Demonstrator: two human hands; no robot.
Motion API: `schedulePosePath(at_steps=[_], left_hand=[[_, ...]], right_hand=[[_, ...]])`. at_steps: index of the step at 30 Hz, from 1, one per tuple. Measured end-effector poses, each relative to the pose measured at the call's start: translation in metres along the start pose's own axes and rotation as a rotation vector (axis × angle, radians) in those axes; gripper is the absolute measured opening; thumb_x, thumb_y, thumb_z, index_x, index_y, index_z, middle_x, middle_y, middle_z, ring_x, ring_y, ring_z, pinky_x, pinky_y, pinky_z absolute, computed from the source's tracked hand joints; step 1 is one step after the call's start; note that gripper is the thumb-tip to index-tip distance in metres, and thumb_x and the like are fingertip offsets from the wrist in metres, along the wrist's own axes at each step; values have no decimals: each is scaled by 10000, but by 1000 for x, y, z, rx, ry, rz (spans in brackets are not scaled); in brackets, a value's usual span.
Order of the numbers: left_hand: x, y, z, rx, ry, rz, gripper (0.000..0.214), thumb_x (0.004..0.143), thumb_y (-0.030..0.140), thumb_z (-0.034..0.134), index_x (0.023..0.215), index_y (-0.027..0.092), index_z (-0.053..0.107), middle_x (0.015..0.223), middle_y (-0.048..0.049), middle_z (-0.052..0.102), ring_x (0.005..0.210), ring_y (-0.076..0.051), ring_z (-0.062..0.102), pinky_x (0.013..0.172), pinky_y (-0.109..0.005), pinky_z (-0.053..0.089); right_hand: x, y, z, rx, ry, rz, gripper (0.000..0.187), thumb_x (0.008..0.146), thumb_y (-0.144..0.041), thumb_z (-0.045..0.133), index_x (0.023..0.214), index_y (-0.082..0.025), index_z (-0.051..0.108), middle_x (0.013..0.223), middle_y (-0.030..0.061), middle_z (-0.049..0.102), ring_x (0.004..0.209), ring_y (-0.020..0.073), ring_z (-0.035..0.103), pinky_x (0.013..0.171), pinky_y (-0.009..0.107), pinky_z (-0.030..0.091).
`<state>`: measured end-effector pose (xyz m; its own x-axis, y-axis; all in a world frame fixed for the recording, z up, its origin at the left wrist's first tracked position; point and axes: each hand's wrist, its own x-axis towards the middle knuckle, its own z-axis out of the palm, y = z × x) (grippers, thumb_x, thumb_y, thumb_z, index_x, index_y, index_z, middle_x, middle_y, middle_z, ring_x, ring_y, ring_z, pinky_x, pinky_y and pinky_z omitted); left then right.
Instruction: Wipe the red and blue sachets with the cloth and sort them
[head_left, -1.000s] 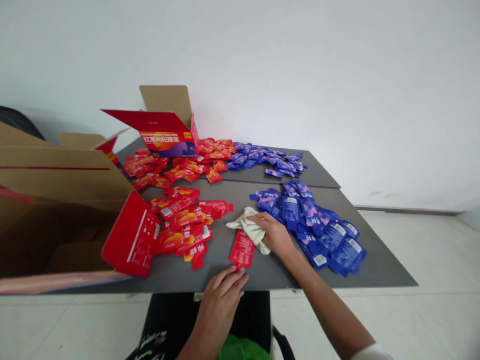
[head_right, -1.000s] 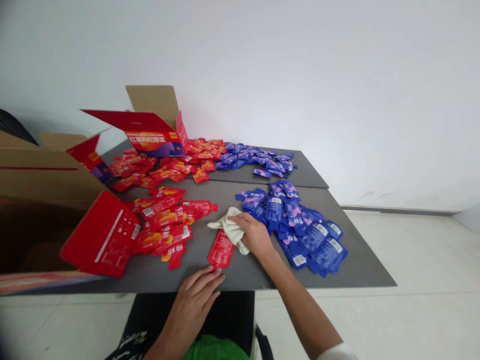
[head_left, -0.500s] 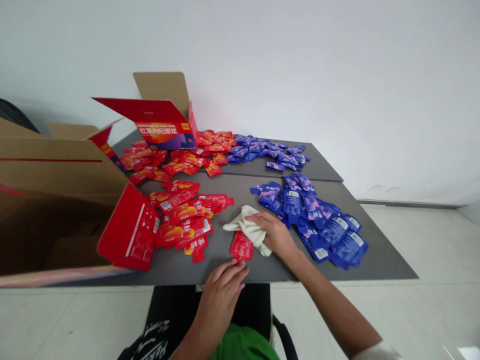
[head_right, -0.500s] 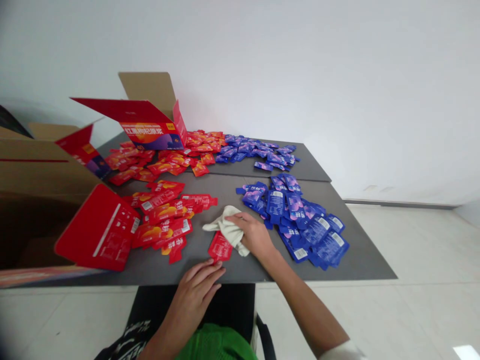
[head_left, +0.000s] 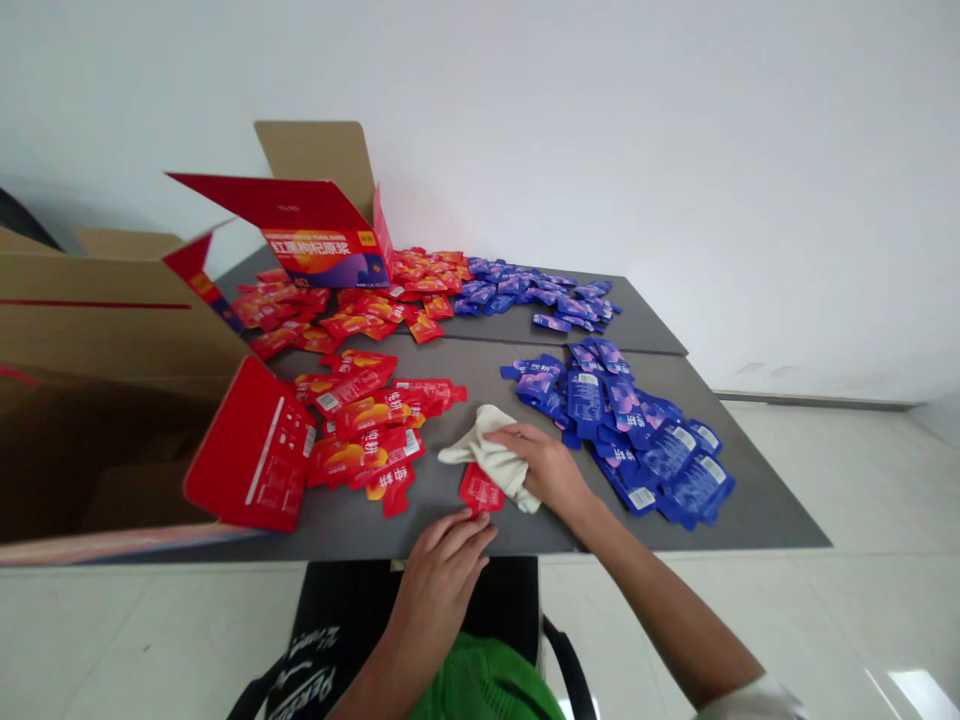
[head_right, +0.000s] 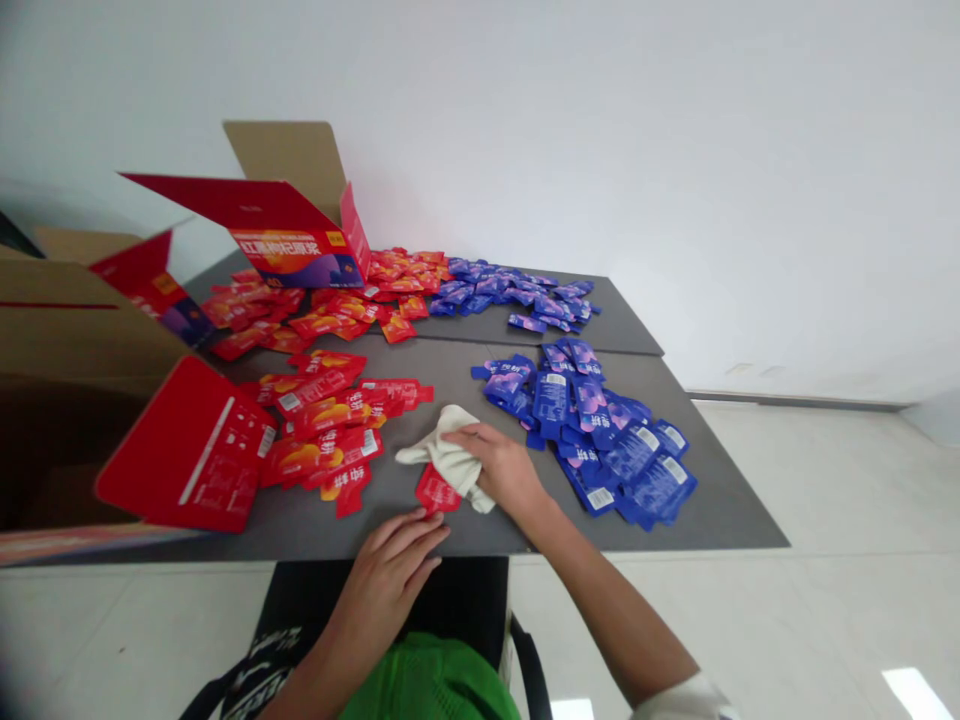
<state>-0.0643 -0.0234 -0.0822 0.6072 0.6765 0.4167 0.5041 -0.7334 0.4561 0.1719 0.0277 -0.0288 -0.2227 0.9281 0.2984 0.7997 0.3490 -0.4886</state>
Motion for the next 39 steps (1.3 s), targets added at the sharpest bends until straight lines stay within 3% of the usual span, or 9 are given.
schedulePosePath(at_steps=[2, 5, 11, 17, 21, 24, 27, 34, 39], left_hand=[[0, -1, 0, -2, 10, 8, 355, 986, 102, 569, 1296, 231, 685, 1299, -34, 729, 1201, -245, 653, 1020, -455, 586], [0, 0, 0, -8, 4, 0, 367, 971, 89, 591, 1298, 226, 686, 1300, -36, 728, 1199, -245, 654, 1019, -456, 588], [-1, 2, 0, -14, -48, -49, 305, 955, 99, 620, 1210, 221, 733, 1177, -47, 758, 1140, -277, 659, 1005, -513, 585], [-1, -2, 1, -27, -10, -18, 372, 990, 96, 552, 1305, 246, 682, 1301, -35, 727, 1199, -248, 654, 1012, -471, 590], [0, 0, 0, -35, 4, -22, 372, 990, 94, 552, 1300, 249, 685, 1293, -33, 729, 1198, -246, 654, 1020, -465, 585], [1, 3, -2, -31, -32, -40, 312, 983, 103, 572, 1215, 243, 727, 1215, -42, 749, 1153, -261, 660, 1009, -486, 581], [2, 3, -4, -36, -64, -58, 285, 977, 109, 584, 1169, 243, 746, 1166, -45, 755, 1122, -265, 660, 1001, -497, 581], [2, 0, -3, -41, -36, -37, 369, 987, 91, 557, 1299, 244, 684, 1311, -42, 721, 1204, -245, 645, 1028, -471, 577], [1, 2, -3, -46, -34, -51, 367, 986, 102, 570, 1304, 244, 684, 1295, -43, 722, 1202, -257, 638, 1030, -479, 571]], right_hand=[[14, 11, -10, -63, 62, 37, 463, 935, -104, 659, 1356, -295, 685, 1314, 69, 707, 1140, 232, 711, 949, 318, 576], [8, -2, -18, -21, 118, -4, 478, 947, -101, 642, 1384, -294, 663, 1337, 73, 690, 1170, 222, 692, 983, 313, 552], [-30, -33, 4, 106, -128, -126, 515, 947, -81, 626, 1386, -350, 650, 1348, 20, 694, 1186, 170, 690, 985, 247, 537], [18, 15, -9, -68, 68, 49, 470, 930, -127, 660, 1361, -313, 684, 1314, 57, 713, 1128, 219, 715, 952, 297, 574], [3, -4, -19, 0, 136, 5, 500, 943, -116, 632, 1397, -326, 652, 1349, 56, 691, 1182, 219, 692, 985, 306, 567], [-28, -32, -10, 72, -34, -95, 562, 939, -69, 606, 1420, -360, 623, 1365, 37, 689, 1207, 199, 684, 987, 282, 561], [-36, -35, 3, 103, -130, -100, 554, 936, -58, 606, 1393, -368, 644, 1351, 24, 701, 1174, 186, 702, 976, 270, 565], [23, 18, -10, -60, 55, 39, 486, 924, -96, 653, 1363, -302, 685, 1306, 63, 716, 1134, 224, 712, 968, 312, 574], [-6, -18, -16, 56, 101, -49, 528, 956, -104, 616, 1429, -339, 619, 1363, 49, 684, 1201, 208, 679, 995, 299, 554]])
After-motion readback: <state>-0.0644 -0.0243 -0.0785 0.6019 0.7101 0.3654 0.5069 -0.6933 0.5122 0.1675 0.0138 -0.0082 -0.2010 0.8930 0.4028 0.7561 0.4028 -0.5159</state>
